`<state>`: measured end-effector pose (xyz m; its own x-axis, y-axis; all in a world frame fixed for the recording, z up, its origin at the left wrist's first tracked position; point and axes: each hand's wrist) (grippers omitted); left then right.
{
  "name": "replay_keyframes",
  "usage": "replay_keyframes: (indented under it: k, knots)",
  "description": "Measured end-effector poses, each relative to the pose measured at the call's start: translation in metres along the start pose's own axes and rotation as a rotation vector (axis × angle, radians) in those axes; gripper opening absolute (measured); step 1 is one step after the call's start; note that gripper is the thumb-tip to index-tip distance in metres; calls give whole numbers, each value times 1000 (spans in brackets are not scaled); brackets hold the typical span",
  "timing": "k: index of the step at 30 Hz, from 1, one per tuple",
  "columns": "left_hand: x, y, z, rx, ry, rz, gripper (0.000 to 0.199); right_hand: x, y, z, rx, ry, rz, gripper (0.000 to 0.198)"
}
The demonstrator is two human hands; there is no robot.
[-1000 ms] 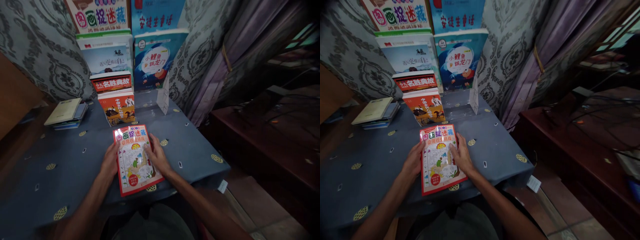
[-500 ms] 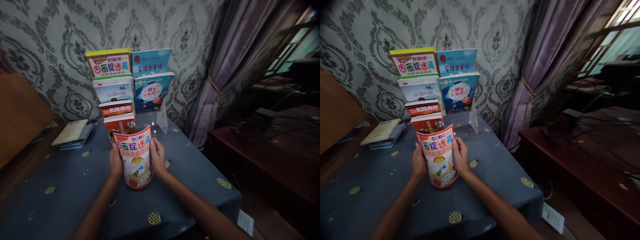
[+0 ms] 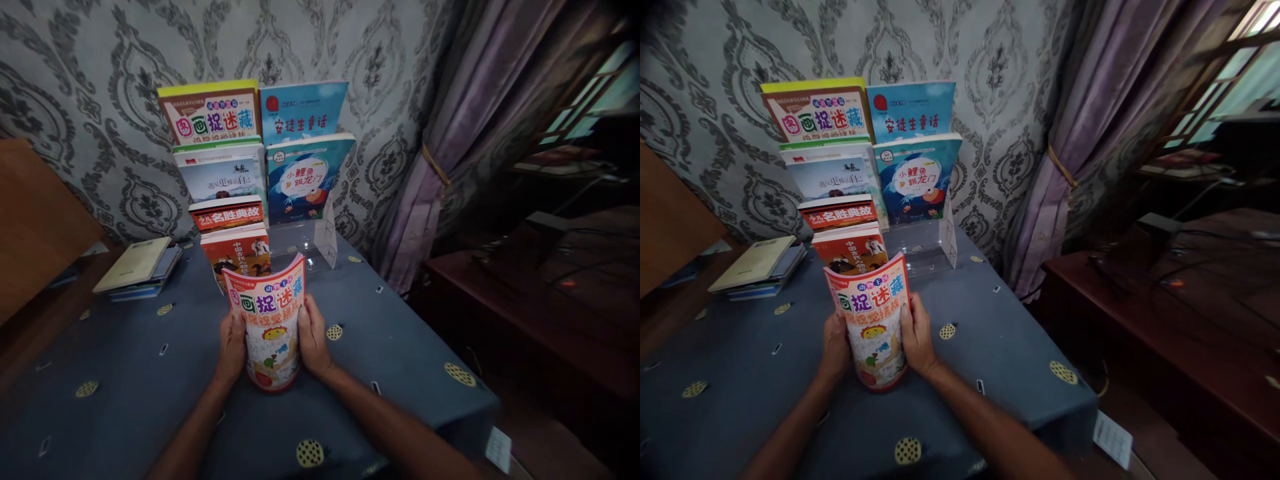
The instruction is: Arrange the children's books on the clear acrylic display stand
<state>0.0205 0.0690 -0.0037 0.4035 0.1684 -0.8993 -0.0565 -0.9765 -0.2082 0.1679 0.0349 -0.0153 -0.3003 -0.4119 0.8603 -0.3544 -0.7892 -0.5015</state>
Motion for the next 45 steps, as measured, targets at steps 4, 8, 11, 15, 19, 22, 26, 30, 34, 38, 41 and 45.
replay_keyframes:
  k: [4, 8, 11, 15, 19, 22, 26, 30, 34, 38, 41, 45]
  knots:
    - [6, 0, 6, 34, 6, -15, 53, -2, 1, 4, 73, 14, 46, 36]
    - [8, -1, 12, 64, 37, -15, 56, -2, 1, 7, 185, -29, 82, 47]
    - [4, -4, 14, 101, -2, -73, 63, 0, 0, 7, 222, -45, 81, 51]
    - [-8, -9, 13, 105, -57, -180, 80, -2, -1, 8, 216, -54, 41, 45]
    - [-15, -10, 16, 69, -113, -198, 94, -12, -1, 9, 110, -8, 27, 37]
    - [-14, -10, 20, 14, -168, -211, 91, -22, -1, 8, 15, 19, 11, 31]
    - [-11, -12, 23, -33, -221, -217, 80, -27, -3, 7, -24, 58, 4, 25]
    - [-13, -17, 21, -46, -214, -152, 75, -24, -4, 7, 40, 102, -18, 23]
    - [-18, -20, 20, -26, -182, -104, 63, -20, -4, 7, 81, 132, -36, 25]
    - [-17, -20, 23, -34, -143, -82, 56, -20, -4, 8, 112, 157, -43, 26]
    - [-15, -19, 25, -31, -106, -87, 55, -25, -3, 8, 116, 205, -56, 31]
    - [-15, -18, 24, -20, -81, -74, 53, -34, -1, 9, 129, 225, -76, 39]
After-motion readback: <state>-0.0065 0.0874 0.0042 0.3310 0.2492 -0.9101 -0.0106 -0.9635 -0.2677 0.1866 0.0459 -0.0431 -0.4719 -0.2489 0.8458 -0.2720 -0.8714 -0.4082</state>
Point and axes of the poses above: each hand's wrist, its own y-axis away from the middle knuckle, its own z-axis out of the back of the hand, x = y × z, and after that the axes turned 11 degrees about y, right-handed
